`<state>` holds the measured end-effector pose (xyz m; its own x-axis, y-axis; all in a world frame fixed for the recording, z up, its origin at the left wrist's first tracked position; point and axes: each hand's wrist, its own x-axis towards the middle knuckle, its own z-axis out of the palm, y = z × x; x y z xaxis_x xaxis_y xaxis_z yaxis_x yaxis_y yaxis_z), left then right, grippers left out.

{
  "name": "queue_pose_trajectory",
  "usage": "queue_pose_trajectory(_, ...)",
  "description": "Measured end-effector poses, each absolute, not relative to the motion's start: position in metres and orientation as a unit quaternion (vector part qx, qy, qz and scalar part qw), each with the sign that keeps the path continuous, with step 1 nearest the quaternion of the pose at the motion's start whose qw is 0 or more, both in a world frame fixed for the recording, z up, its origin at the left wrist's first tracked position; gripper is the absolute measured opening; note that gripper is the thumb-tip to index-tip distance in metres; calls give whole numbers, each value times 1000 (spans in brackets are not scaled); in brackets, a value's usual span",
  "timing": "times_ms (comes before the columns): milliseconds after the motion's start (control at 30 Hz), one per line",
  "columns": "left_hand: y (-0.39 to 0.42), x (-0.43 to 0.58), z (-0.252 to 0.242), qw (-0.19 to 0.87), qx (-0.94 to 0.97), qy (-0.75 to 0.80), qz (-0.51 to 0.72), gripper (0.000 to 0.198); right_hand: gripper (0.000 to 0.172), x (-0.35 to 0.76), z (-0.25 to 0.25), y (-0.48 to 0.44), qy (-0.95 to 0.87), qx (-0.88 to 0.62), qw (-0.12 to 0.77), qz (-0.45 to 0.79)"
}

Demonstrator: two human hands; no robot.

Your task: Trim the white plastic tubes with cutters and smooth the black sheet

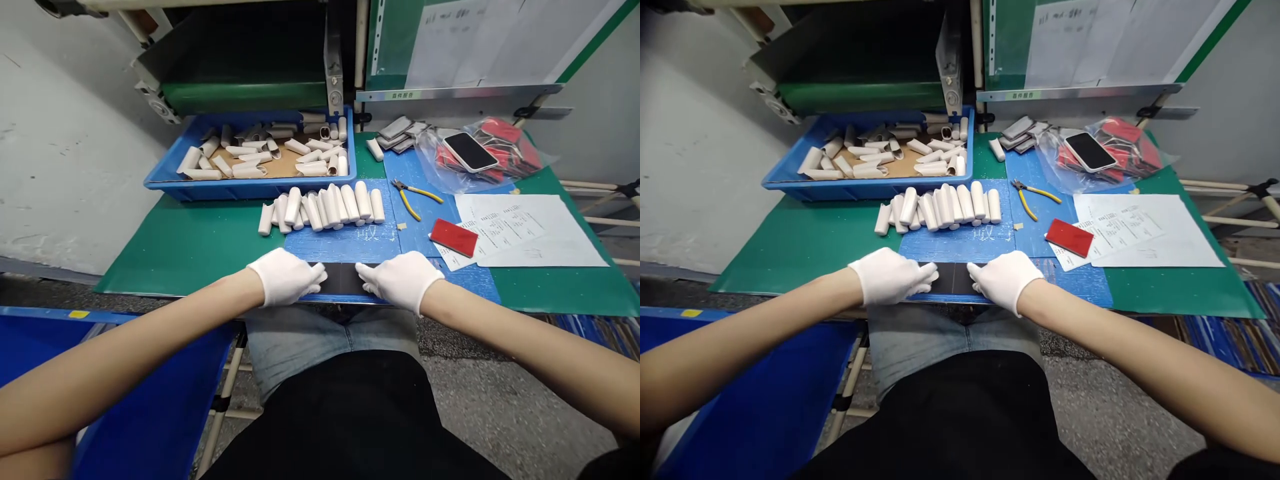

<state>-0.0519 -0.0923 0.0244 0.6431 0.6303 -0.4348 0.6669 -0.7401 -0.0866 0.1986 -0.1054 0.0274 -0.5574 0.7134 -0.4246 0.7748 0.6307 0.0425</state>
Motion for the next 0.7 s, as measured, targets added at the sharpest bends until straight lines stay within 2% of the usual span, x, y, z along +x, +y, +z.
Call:
queue_pose_trajectory(133,-90,-52,33,38,901,368,-229,33,50,190,33,-107,876,432,196,-84)
queue_pose_trajectory(467,-93,-48,32,52,884,399,-239,36,46,188,42,-94,881,394,252,-69)
queue_pose_trajectory(600,-94,-46,30,37,892,398,-209,35,48,187,41,-95,887,395,231,-65)
queue_pose_trajectory(700,-100,-53,33,43,887,387,-250,35,43,199,45,-99,883,385,262,-59)
